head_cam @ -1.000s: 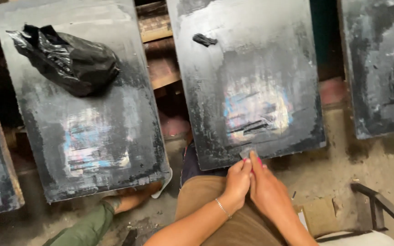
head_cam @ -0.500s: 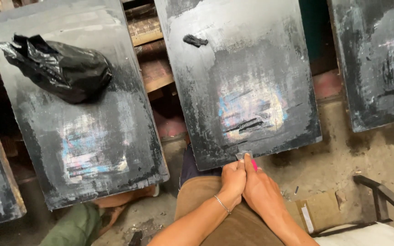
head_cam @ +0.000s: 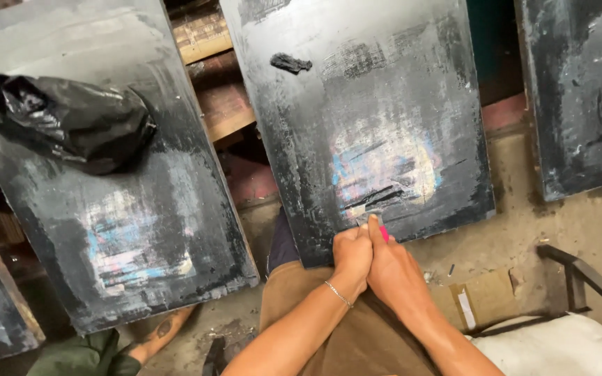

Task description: Using a hand scraper to remove dried ink or residue from rectangular production boards.

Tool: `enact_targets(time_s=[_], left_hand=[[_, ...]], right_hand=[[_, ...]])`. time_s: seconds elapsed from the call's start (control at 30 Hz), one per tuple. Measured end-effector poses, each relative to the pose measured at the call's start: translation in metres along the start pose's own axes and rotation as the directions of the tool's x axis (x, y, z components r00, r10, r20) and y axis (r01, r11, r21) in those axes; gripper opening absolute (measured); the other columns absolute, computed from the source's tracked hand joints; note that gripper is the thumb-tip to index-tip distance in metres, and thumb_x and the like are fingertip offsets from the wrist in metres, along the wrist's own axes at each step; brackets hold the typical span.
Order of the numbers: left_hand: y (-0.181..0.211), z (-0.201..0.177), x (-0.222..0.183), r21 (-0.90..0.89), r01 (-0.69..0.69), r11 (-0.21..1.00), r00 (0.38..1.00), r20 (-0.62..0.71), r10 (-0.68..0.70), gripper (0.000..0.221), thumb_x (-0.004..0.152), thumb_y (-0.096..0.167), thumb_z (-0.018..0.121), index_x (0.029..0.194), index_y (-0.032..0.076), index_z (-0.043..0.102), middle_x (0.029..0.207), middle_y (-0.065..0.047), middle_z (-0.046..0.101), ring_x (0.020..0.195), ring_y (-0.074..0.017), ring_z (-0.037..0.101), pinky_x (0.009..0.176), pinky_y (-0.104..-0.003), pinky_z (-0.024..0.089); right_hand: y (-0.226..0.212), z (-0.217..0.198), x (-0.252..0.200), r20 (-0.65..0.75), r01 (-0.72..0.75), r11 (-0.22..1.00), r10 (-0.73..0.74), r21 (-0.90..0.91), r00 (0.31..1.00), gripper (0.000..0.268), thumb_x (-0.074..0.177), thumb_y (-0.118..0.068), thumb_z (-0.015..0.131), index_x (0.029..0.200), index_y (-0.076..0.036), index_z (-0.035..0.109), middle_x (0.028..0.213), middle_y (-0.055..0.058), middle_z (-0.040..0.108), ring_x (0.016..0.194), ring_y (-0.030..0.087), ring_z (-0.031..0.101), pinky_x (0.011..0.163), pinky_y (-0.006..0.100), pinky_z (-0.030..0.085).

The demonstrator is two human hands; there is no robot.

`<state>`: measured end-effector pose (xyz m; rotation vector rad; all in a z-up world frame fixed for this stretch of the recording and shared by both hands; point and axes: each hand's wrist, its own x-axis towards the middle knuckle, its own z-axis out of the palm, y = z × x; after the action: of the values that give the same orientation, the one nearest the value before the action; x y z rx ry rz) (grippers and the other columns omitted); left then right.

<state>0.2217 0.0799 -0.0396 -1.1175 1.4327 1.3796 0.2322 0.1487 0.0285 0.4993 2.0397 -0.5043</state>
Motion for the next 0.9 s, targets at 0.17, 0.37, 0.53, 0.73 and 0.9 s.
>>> enact_targets(time_s=[0.17, 0.37, 0.53, 0.73, 0.9], left_hand=[[0.017, 0.011, 0.047, 0.063, -0.214, 0.975, 0.966, -0.138, 0.22, 0.033, 0.094, 0.027, 0.062, 0.084, 0.002, 0.081, 0.08, -0.016, 0.075, 0.083, -0.0233, 0.068, 0.076, -0.043, 0.053], [0.052, 0.014, 0.067, 0.098, -0.075, 0.992, 0.989, -0.121, 0.087, 0.031, 0.091, 0.038, 0.064, 0.094, 0.013, 0.083, 0.096, -0.005, 0.08, 0.104, -0.0259, 0.074, 0.084, -0.037, 0.057], [0.066, 0.013, 0.06, 0.103, -0.043, 0.994, 0.99, -0.131, 0.056, 0.03, 0.09, 0.037, 0.065, 0.096, 0.014, 0.083, 0.101, -0.006, 0.08, 0.111, -0.0266, 0.072, 0.09, -0.039, 0.057], [0.086, 0.009, 0.046, 0.076, -0.208, 0.975, 0.964, -0.155, 0.218, 0.038, 0.093, 0.027, 0.061, 0.104, -0.004, 0.078, 0.112, -0.024, 0.076, 0.121, -0.0369, 0.066, 0.1, -0.051, 0.05], [0.169, -0.009, 0.06, 0.152, -0.338, 0.929, 0.908, -0.206, 0.364, 0.038, 0.09, 0.029, 0.059, 0.102, -0.002, 0.079, 0.112, -0.02, 0.075, 0.123, -0.0359, 0.064, 0.104, -0.052, 0.048]], right_hand=[[-0.047, -0.059, 0.007, -0.061, 0.042, 0.998, -0.04, 0.044, 0.997, 0.066, 0.098, -0.022, 0.033, 0.164, -0.018, 0.028, 0.13, 0.036, 0.062, 0.121, 0.05, 0.065, 0.101, 0.061, 0.052], [-0.07, -0.09, 0.03, -0.032, 0.076, 0.996, -0.078, -0.044, 0.996, 0.066, 0.097, -0.029, 0.042, 0.161, -0.014, 0.036, 0.121, 0.033, 0.068, 0.116, 0.049, 0.068, 0.095, 0.061, 0.055], [-0.071, -0.094, 0.038, -0.007, 0.06, 0.995, -0.061, -0.078, 0.998, 0.069, 0.096, -0.029, 0.041, 0.163, -0.015, 0.033, 0.121, 0.031, 0.068, 0.116, 0.049, 0.068, 0.094, 0.061, 0.055], [-0.085, -0.113, 0.018, -0.038, 0.107, 0.993, -0.105, 0.049, 0.994, 0.064, 0.099, -0.023, 0.035, 0.162, -0.008, 0.031, 0.122, 0.041, 0.064, 0.121, 0.056, 0.062, 0.099, 0.066, 0.05], [-0.111, -0.13, 0.08, -0.159, 0.258, 0.963, -0.244, 0.074, 0.957, 0.064, 0.1, -0.024, 0.036, 0.162, -0.01, 0.032, 0.122, 0.036, 0.065, 0.118, 0.053, 0.064, 0.097, 0.065, 0.051]])
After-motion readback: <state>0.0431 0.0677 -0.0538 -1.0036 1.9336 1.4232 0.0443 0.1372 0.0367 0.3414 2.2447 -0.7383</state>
